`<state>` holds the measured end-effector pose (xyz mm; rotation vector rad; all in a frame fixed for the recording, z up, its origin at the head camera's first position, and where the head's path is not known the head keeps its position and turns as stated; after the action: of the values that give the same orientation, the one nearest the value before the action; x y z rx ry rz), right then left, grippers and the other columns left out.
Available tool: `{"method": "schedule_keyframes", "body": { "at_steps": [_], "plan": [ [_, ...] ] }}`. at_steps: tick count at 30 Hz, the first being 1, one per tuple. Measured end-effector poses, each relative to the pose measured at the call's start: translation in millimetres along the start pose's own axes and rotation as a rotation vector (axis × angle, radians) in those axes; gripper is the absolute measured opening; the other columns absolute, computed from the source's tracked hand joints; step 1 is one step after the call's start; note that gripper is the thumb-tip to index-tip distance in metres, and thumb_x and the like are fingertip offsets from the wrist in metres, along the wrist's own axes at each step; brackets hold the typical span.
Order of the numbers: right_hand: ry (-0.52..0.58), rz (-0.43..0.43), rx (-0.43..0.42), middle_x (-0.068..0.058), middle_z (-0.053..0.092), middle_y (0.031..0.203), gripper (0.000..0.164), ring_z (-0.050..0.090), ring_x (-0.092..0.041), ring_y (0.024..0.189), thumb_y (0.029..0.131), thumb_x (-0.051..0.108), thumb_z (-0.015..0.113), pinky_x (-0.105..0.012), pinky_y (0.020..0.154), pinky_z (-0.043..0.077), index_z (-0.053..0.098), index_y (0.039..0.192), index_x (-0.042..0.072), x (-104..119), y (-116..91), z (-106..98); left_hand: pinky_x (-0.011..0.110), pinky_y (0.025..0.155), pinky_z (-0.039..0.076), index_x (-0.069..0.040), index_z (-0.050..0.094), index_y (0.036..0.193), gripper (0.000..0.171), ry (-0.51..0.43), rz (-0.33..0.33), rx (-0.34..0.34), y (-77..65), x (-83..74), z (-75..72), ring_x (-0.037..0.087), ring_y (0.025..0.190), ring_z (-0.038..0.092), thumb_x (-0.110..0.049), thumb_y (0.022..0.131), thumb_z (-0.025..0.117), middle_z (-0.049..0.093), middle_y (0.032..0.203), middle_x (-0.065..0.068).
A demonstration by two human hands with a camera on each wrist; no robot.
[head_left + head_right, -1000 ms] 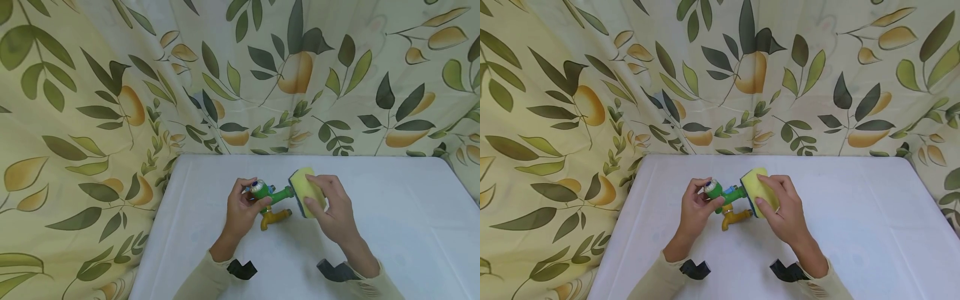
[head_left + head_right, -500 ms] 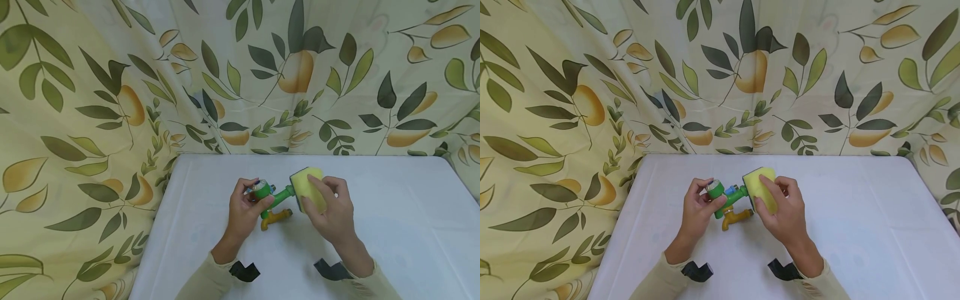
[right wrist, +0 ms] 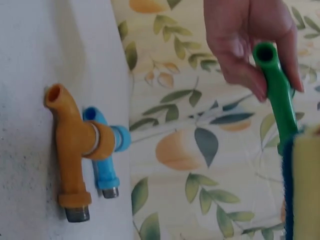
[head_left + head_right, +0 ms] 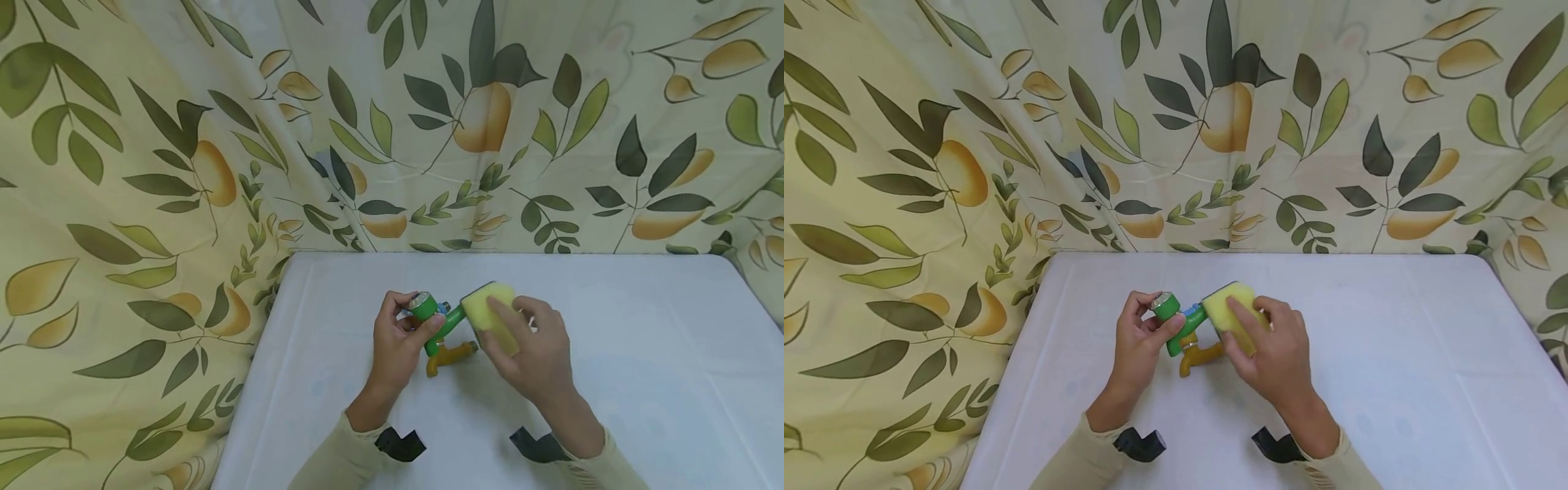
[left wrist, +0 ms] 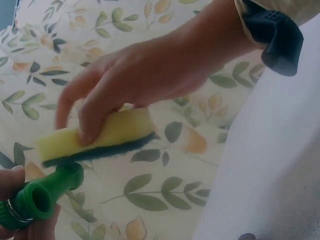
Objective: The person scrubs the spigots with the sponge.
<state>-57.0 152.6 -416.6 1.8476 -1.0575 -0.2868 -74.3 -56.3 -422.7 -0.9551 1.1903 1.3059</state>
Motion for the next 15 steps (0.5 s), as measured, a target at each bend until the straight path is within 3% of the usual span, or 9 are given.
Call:
{"method": "schedule_keyframes", "body": {
  "at_steps": [6, 15],
  "plan": [
    [0.008, -0.021, 0.040, -0.019, 0.061, 0.098, 0.044, 0.052, -0.029, 0.075, 0.096, 0.045, 0.055, -0.042, 0.059, 0.040, 0.075, 0.116, 0.012, 1.3, -1.2, 0.7, 0.033, 0.077, 0.063, -0.006, 0.051, 0.122, 0.043, 0.017, 0.012, -0.017, 0.1, -1.0, 0.3, 0.023, 0.095, 0.071, -0.015, 0.090, 0.079, 0.058, 0.127, 0.012],
    [0.018, 0.082, 0.066, -0.019, 0.059, 0.101, 0.048, 0.052, -0.026, 0.078, 0.096, 0.047, 0.053, -0.035, 0.062, 0.040, 0.073, 0.120, 0.010, -1.8, -2.8, 0.5, 0.032, 0.081, 0.062, -0.005, 0.052, 0.120, 0.041, -0.004, -0.015, -0.029, 2.6, 2.4, -2.2, 0.022, 0.094, 0.071, -0.016, 0.091, 0.078, 0.060, 0.124, 0.011]
  ]
}}
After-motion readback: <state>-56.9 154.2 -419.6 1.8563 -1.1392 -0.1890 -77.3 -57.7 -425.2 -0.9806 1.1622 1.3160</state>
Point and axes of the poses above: each hand's wrist, its own y-axis towards the middle knuckle, its own z-axis out of the palm, x = y × z, the point moved 2 cm from there along y, towards the middle knuckle
